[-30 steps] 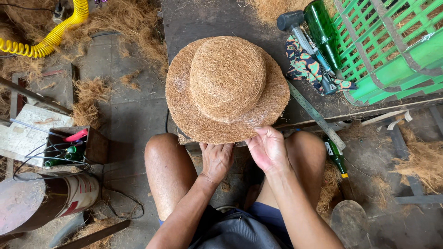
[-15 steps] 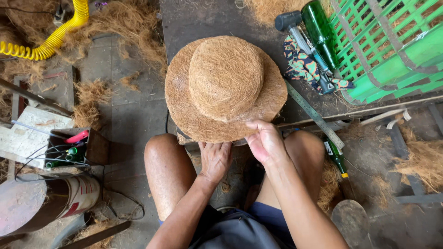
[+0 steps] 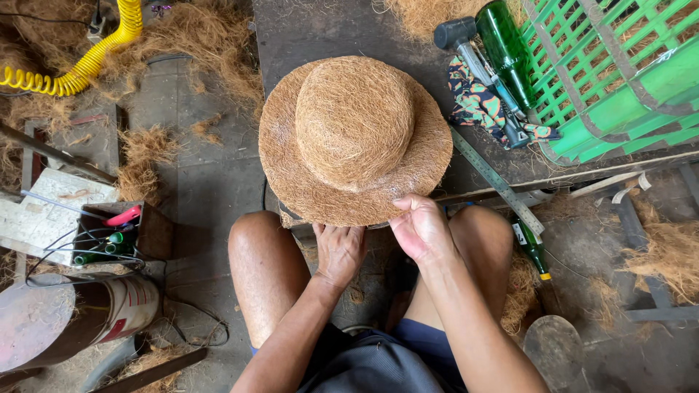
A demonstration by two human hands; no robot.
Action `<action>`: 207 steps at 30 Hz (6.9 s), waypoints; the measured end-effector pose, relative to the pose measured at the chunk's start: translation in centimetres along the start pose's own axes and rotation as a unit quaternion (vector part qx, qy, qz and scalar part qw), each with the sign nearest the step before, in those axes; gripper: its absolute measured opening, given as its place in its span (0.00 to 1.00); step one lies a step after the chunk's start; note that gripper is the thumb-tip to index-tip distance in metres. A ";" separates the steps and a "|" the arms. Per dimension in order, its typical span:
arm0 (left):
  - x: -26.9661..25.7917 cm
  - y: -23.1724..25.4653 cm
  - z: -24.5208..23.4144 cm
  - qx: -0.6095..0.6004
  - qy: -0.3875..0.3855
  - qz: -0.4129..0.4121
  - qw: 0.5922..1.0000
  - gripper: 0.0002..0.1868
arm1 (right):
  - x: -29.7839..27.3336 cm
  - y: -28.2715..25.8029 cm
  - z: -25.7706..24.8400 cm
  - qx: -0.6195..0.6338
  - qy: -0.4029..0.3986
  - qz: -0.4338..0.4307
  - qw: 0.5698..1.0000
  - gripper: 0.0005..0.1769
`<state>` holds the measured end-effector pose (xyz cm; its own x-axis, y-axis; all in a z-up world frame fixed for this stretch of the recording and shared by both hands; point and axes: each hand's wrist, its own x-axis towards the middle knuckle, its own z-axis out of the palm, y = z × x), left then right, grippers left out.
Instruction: The person shapes a straw hat by tapping its brim with a rubber mallet, then measures the brim with a metal ruler, and finally trims the edge with scissors. The person also flips the hat to inspect the underside.
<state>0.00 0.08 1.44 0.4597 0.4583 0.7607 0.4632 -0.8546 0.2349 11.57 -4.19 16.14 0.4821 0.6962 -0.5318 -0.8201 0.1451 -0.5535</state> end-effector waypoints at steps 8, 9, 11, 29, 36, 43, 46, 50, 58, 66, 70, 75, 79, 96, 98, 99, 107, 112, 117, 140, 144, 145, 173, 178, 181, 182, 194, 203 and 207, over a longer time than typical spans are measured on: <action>-1.7 -0.9 1.9 -0.009 -0.008 -0.003 1.000 0.16 | 3.2 1.4 -4.3 0.022 -0.052 0.006 0.998 0.13; -1.4 -1.0 1.8 -0.018 -0.012 -0.002 1.000 0.18 | 3.9 1.9 -5.3 0.037 -0.063 0.003 0.997 0.10; -1.1 -0.7 1.5 -0.027 -0.017 -0.005 0.999 0.19 | 2.8 1.6 -4.7 0.038 -0.067 0.005 0.997 0.08; 1.1 -6.0 -3.3 -0.014 -0.145 -0.025 0.989 0.26 | 2.6 0.8 -6.0 0.031 -0.031 0.029 0.999 0.22; 1.0 -4.2 -2.8 -0.033 -0.100 -0.007 0.994 0.22 | -0.5 2.4 -3.0 0.107 -0.026 0.029 0.994 0.15; 0.3 -1.5 -2.5 -0.007 -0.060 0.012 0.998 0.22 | 4.6 1.8 -6.5 0.029 0.002 0.012 1.000 0.22; 1.3 0.2 -2.1 -0.004 -0.049 0.006 0.999 0.22 | 3.6 0.5 -3.6 0.014 0.005 -0.010 1.000 0.24; 1.0 1.6 -0.5 0.009 -0.023 -0.008 1.000 0.20 | 1.9 0.8 -0.3 0.003 0.039 -0.041 0.998 0.26; 2.4 -0.6 -3.2 -0.079 -0.066 0.008 0.995 0.16 | 8.9 3.7 -6.0 -0.076 0.126 -0.122 0.982 0.34; -0.6 -2.9 -1.1 -0.035 -0.093 -0.010 0.995 0.13 | 6.8 2.9 -3.7 -0.086 0.142 -0.111 0.980 0.29; -0.4 -2.9 -0.6 -0.026 -0.089 -0.006 0.996 0.16 | 5.3 1.9 -2.0 -0.081 0.135 -0.107 0.982 0.30; -0.8 -3.1 0.0 -0.008 -0.090 0.001 0.996 0.17 | 1.1 0.3 1.9 -0.048 0.097 -0.101 0.989 0.30; -0.7 -3.0 0.1 -0.010 -0.091 -0.005 0.996 0.16 | 1.3 0.2 0.9 -0.030 0.072 -0.093 0.993 0.29; 0.0 -1.8 -0.8 -0.015 -0.048 0.009 0.999 0.14 | 1.6 -0.6 0.0 -0.008 -0.043 0.000 0.999 0.46; 0.2 -1.3 -1.0 -0.018 -0.052 0.007 0.998 0.15 | -0.3 -0.5 1.7 -0.003 -0.041 0.022 0.999 0.44; 0.5 -1.2 -0.9 -0.020 -0.052 0.007 0.998 0.15 | -1.2 -0.6 2.7 0.003 -0.043 0.041 0.998 0.42; -0.6 -1.4 1.2 -0.011 -0.052 0.005 0.999 0.16 | 2.5 1.5 -1.6 0.045 -0.049 0.025 0.997 0.25; -0.6 -1.7 1.3 -0.005 -0.054 0.006 0.998 0.18 | 3.5 1.9 -2.8 0.060 -0.058 0.035 0.996 0.12; 1.1 -1.4 -0.1 -0.007 -0.053 -0.004 0.999 0.08 | 2.8 1.9 -2.0 0.046 -0.054 0.015 0.997 0.07; 0.0 -1.9 0.7 -0.011 -0.056 -0.020 0.998 0.11 | 6.6 -4.7 -7.2 -0.637 0.150 -0.325 0.683 0.30; -1.0 -2.4 1.6 -0.012 -0.079 -0.021 0.997 0.14 | 8.1 -3.1 -8.2 -0.431 0.071 -0.244 0.866 0.39; -0.6 -2.5 1.6 -0.013 -0.081 -0.017 0.996 0.14 | 8.7 -3.0 -8.6 -0.428 0.074 -0.245 0.867 0.39; 2.5 -0.5 -0.5 0.045 -0.142 -0.032 0.988 0.20 | 10.8 -2.6 -11.5 -0.223 0.014 -0.141 0.964 0.21; 2.9 2.1 -0.1 0.003 -0.107 -0.010 0.994 0.19 | 11.4 -2.2 -12.1 -0.220 0.039 -0.134 0.966 0.19; 3.2 3.0 0.8 0.017 -0.046 0.031 0.998 0.12 | 11.5 -1.3 -11.4 -0.169 0.038 -0.101 0.980 0.17; 3.3 3.3 1.2 0.038 -0.063 0.037 0.997 0.14 | 11.1 -1.3 -11.2 -0.153 0.024 -0.079 0.985 0.15; 8.6 5.1 -2.6 0.050 -0.166 0.018 0.985 0.08 | 9.3 -2.0 -9.1 -0.092 -0.028 -0.017 0.995 0.09; 8.2 4.8 -2.1 0.083 -0.146 0.034 0.985 0.12 | 7.8 -2.5 -8.8 -0.086 -0.055 -0.026 0.994 0.07; 5.4 3.8 0.8 0.063 -0.133 0.029 0.989 0.11 | 6.6 -4.0 -8.9 -0.213 -0.069 -0.033 0.974 0.11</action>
<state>4.85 -0.51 5.90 0.6637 0.4716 0.5806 0.5136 -0.8516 0.1047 20.75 -6.38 9.13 0.4592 0.7876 -0.4109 -0.5719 -0.0919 -0.8152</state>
